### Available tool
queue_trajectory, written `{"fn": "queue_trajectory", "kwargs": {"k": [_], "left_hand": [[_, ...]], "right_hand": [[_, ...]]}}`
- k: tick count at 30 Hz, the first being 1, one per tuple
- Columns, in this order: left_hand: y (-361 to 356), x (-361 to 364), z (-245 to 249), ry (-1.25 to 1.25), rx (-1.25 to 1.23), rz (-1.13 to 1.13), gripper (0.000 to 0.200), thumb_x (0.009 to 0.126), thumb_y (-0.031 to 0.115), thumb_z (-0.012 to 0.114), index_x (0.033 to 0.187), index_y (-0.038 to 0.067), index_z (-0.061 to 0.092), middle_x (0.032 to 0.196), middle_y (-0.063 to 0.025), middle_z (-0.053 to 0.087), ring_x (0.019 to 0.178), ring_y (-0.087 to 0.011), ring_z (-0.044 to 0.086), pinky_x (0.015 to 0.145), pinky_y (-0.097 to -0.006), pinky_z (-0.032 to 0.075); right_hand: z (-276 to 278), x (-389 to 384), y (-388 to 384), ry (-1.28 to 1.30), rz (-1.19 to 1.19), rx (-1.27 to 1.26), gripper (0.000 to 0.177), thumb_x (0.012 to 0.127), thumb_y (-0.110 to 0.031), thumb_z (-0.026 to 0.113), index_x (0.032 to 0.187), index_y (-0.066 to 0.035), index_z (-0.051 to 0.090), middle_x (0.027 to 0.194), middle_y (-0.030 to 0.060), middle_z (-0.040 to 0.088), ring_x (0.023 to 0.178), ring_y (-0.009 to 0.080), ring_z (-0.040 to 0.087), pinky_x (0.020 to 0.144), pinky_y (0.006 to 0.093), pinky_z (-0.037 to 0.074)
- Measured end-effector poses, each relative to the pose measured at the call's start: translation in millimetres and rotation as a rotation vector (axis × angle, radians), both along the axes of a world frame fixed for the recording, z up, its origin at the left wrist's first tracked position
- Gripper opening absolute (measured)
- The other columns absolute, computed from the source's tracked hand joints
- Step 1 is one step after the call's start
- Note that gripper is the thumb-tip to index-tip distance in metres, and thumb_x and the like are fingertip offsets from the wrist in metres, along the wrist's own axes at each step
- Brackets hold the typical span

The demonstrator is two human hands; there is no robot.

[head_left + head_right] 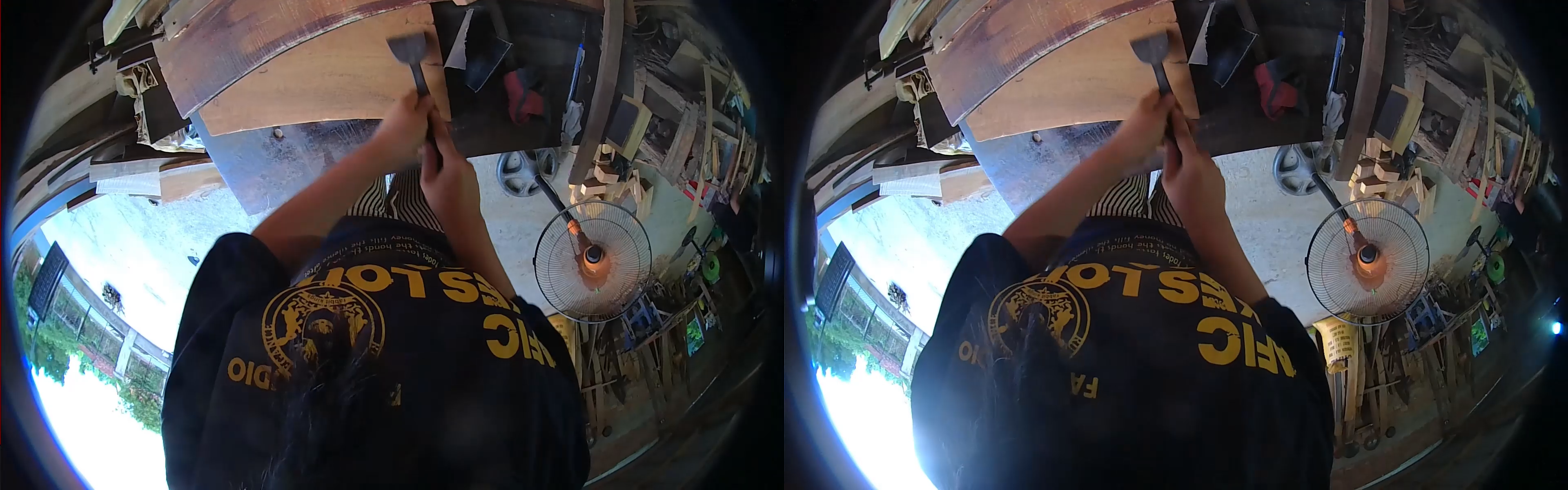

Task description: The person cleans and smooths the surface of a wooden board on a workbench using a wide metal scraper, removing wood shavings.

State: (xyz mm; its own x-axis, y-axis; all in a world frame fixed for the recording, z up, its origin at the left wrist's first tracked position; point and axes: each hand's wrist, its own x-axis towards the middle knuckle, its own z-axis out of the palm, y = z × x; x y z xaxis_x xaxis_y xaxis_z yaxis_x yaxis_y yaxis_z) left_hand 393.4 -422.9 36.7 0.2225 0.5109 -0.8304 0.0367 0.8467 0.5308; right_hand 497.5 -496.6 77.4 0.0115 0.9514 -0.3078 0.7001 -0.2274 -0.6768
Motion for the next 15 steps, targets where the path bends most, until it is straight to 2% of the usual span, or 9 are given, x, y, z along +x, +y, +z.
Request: {"fn": "queue_trajectory", "kwargs": {"k": [2, 4, 5, 9, 11, 15], "left_hand": [[18, -8, 2, -0.035, -0.024, 0.043, 0.028, 0.102, 0.027, 0.039, 0.104, 0.001, 0.048, 0.086, -0.0137, 0.066, 0.076, -0.0232, 0.067, 0.058, -0.0345, 0.052], [27, -12, 5, 0.009, 0.011, -0.057, 0.026, 0.103, 0.027, 0.035, 0.106, 0.003, 0.046, 0.094, -0.0143, 0.066, 0.08, -0.0235, 0.067, 0.061, -0.0345, 0.055], [21, -11, -2, -0.011, 0.002, 0.007, 0.026, 0.102, 0.026, 0.036, 0.104, 0.002, 0.047, 0.087, -0.0128, 0.066, 0.076, -0.0224, 0.067, 0.058, -0.0344, 0.052], [-4, -6, 9, -0.084, -0.072, -0.013, 0.027, 0.104, 0.027, 0.033, 0.105, 0.003, 0.045, 0.095, -0.0142, 0.066, 0.079, -0.0236, 0.066, 0.063, -0.0339, 0.056], [-10, -4, 14, -0.089, -0.114, -0.023, 0.027, 0.104, 0.027, 0.032, 0.106, 0.004, 0.045, 0.094, -0.0143, 0.065, 0.079, -0.0234, 0.066, 0.064, -0.0337, 0.056], [4, -7, 7, -0.092, -0.046, -0.048, 0.027, 0.104, 0.027, 0.031, 0.106, 0.004, 0.045, 0.095, -0.0143, 0.065, 0.081, -0.0235, 0.066, 0.065, -0.0337, 0.057]], "right_hand": [[2, -11, 25, -0.056, 0.005, -0.199, 0.05, 0.093, -0.021, 0.053, 0.141, -0.016, 0.042, 0.094, 0.0244, 0.066, 0.078, 0.0409, 0.066, 0.066, 0.0477, 0.055], [1, -14, 23, -0.051, 0.006, -0.141, 0.05, 0.093, -0.02, 0.053, 0.141, -0.015, 0.042, 0.093, 0.0243, 0.066, 0.077, 0.041, 0.066, 0.066, 0.0477, 0.055], [0, -13, 23, -0.042, 0.007, -0.082, 0.05, 0.093, -0.02, 0.053, 0.142, -0.015, 0.041, 0.091, 0.0242, 0.065, 0.076, 0.0411, 0.066, 0.066, 0.0477, 0.054], [28, 4, -5, -0.046, 0.025, -0.168, 0.049, 0.092, -0.012, 0.054, 0.14, -0.01, 0.042, 0.09, 0.0235, 0.067, 0.083, 0.0424, 0.065, 0.067, 0.0458, 0.053], [31, 12, -24, 0.145, -0.014, -0.062, 0.05, 0.093, -0.01, 0.053, 0.141, -0.009, 0.041, 0.092, 0.025, 0.066, 0.087, 0.0424, 0.065, 0.07, 0.044, 0.053], [12, 9, -11, 0.18, 0.007, -0.013, 0.052, 0.094, -0.008, 0.051, 0.143, -0.007, 0.038, 0.099, 0.027, 0.065, 0.09, 0.0434, 0.063, 0.075, 0.0442, 0.052]]}}
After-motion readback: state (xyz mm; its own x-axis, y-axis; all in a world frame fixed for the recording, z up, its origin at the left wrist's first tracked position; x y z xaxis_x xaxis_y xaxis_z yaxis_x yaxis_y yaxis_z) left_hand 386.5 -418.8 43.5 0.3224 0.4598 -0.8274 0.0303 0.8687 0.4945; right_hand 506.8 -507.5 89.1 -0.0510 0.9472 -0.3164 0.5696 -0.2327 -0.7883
